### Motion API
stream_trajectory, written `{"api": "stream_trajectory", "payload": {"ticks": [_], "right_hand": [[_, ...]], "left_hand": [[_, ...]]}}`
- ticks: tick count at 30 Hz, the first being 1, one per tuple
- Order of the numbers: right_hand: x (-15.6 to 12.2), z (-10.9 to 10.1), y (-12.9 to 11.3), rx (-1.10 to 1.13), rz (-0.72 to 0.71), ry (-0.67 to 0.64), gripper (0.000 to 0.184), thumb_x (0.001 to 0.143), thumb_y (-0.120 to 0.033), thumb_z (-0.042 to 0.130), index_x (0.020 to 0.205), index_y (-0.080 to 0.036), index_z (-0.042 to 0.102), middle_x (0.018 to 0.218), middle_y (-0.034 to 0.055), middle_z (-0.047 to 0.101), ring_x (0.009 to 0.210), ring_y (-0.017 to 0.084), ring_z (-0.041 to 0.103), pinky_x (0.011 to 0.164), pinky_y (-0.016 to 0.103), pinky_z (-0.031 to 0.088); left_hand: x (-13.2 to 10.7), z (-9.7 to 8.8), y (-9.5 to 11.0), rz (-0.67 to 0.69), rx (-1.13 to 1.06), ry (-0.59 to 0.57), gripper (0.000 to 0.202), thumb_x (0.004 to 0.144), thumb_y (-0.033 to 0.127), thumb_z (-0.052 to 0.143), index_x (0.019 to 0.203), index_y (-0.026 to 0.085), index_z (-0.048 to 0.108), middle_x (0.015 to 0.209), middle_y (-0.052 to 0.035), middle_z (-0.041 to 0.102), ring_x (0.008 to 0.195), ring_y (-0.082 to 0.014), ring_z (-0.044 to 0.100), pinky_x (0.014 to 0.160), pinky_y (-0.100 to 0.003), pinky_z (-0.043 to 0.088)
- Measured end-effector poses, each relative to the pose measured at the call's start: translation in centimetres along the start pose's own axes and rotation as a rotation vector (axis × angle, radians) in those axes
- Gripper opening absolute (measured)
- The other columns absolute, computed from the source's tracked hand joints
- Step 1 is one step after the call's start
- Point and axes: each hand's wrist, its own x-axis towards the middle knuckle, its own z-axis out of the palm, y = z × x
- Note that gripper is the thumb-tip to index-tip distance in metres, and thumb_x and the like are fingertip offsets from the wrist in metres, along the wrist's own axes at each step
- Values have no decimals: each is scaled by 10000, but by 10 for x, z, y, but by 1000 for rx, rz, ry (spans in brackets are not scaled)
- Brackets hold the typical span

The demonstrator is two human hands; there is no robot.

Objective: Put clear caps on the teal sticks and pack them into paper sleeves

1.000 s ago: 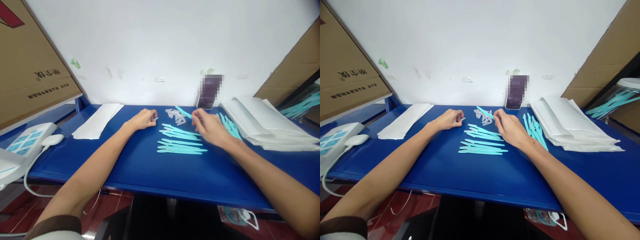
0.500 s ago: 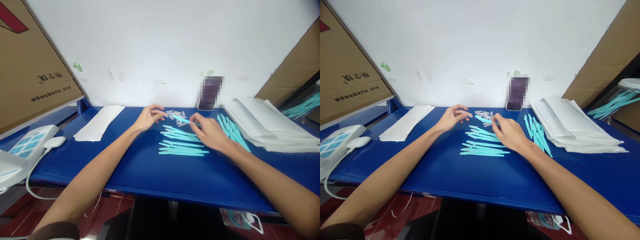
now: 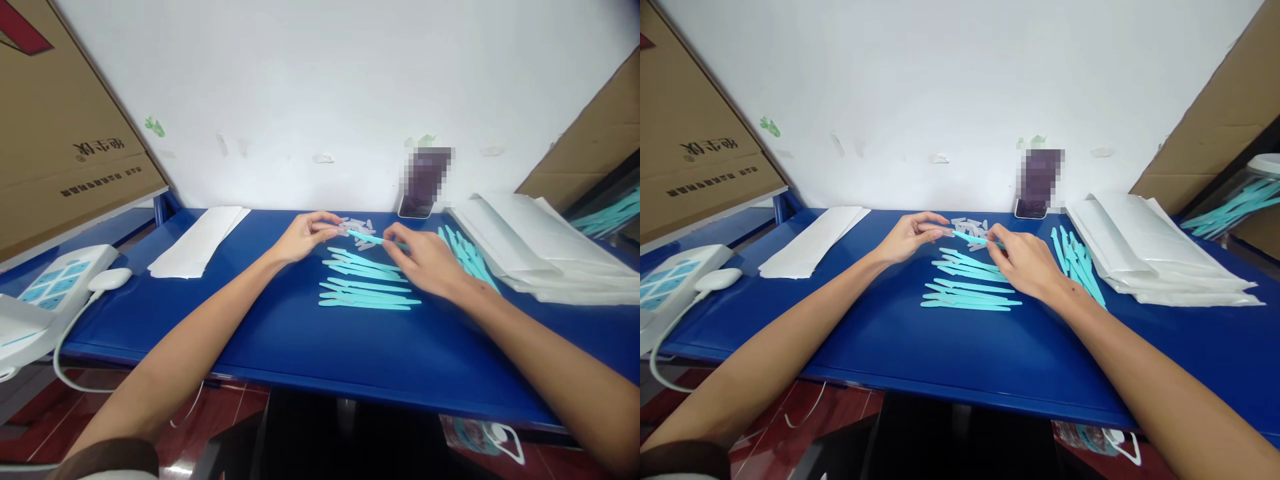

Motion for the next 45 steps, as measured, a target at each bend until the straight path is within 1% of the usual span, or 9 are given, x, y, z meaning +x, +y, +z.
{"api": "stream_trajectory", "payload": {"ticks": [7, 15, 19, 22, 27, 32, 35, 38, 45], "right_hand": [[0, 4, -4, 8, -79, -1, 167, 989, -350, 433, 972, -241, 559, 672, -31, 609, 560, 153, 500, 584, 280, 317], [-5, 0, -14, -75, -58, 161, 278, 830, -477, 669, 956, -230, 684, 948, 26, 712, 823, 211, 648, 643, 300, 377], [-11, -3, -28, -41, -160, -90, 224, 894, -415, 584, 921, -218, 687, 898, 24, 683, 717, 176, 607, 627, 300, 373], [-12, -1, -32, -84, -254, -296, 173, 932, -314, 545, 928, -226, 693, 938, 29, 659, 686, 152, 584, 604, 287, 356], [-12, -2, -32, -158, -312, -389, 165, 966, -244, 507, 891, -213, 650, 919, 35, 645, 653, 145, 562, 578, 284, 332], [-13, -3, -34, -257, -371, -384, 206, 982, -190, 429, 859, -184, 595, 899, 68, 634, 626, 157, 533, 549, 305, 311], [-13, -5, -34, -179, -352, -330, 174, 977, -210, 437, 852, -196, 557, 876, 56, 624, 659, 161, 550, 581, 296, 344], [-11, -8, -30, -128, -265, -231, 169, 1004, -259, 391, 903, -207, 516, 878, 59, 634, 675, 178, 561, 601, 302, 353], [-2, -6, -17, -175, -29, -130, 216, 1044, -300, 293, 1040, -214, 491, 860, 64, 679, 650, 207, 581, 550, 309, 284]], "left_hand": [[-1, 16, 1, 68, 20, -82, 397, 914, 411, 676, 1205, 141, 673, 1167, -143, 745, 1049, -250, 713, 844, -339, 551], [-5, 4, 1, 128, 520, -221, 253, 941, 360, 626, 1108, 212, 744, 1195, -67, 741, 1306, -285, 569, 1056, -429, 468], [-3, 0, -11, 126, 531, -130, 350, 971, 372, 570, 1263, 205, 668, 1291, -88, 693, 1187, -249, 640, 963, -382, 508], [1, 0, -14, 173, 451, -78, 333, 991, 355, 520, 1225, 179, 677, 1241, -94, 712, 1143, -222, 659, 931, -333, 514], [24, 0, -14, 267, 540, 86, 319, 877, 290, 617, 1143, 133, 697, 1041, -101, 746, 931, -197, 688, 794, -287, 530], [59, 9, -19, 158, 929, -89, 253, 874, 352, 614, 941, 158, 762, 922, -108, 749, 843, -242, 674, 813, -353, 511], [68, 19, -22, 36, 984, -92, 285, 867, 408, 664, 894, 143, 765, 829, -120, 737, 786, -251, 669, 786, -352, 505], [66, 23, -24, -19, 962, -63, 194, 871, 288, 652, 903, 139, 773, 825, -121, 737, 772, -248, 664, 772, -349, 499], [22, -1, -15, 31, 824, -67, 135, 846, 266, 665, 840, 177, 766, 830, -56, 741, 739, -196, 641, 731, -308, 471]]}}
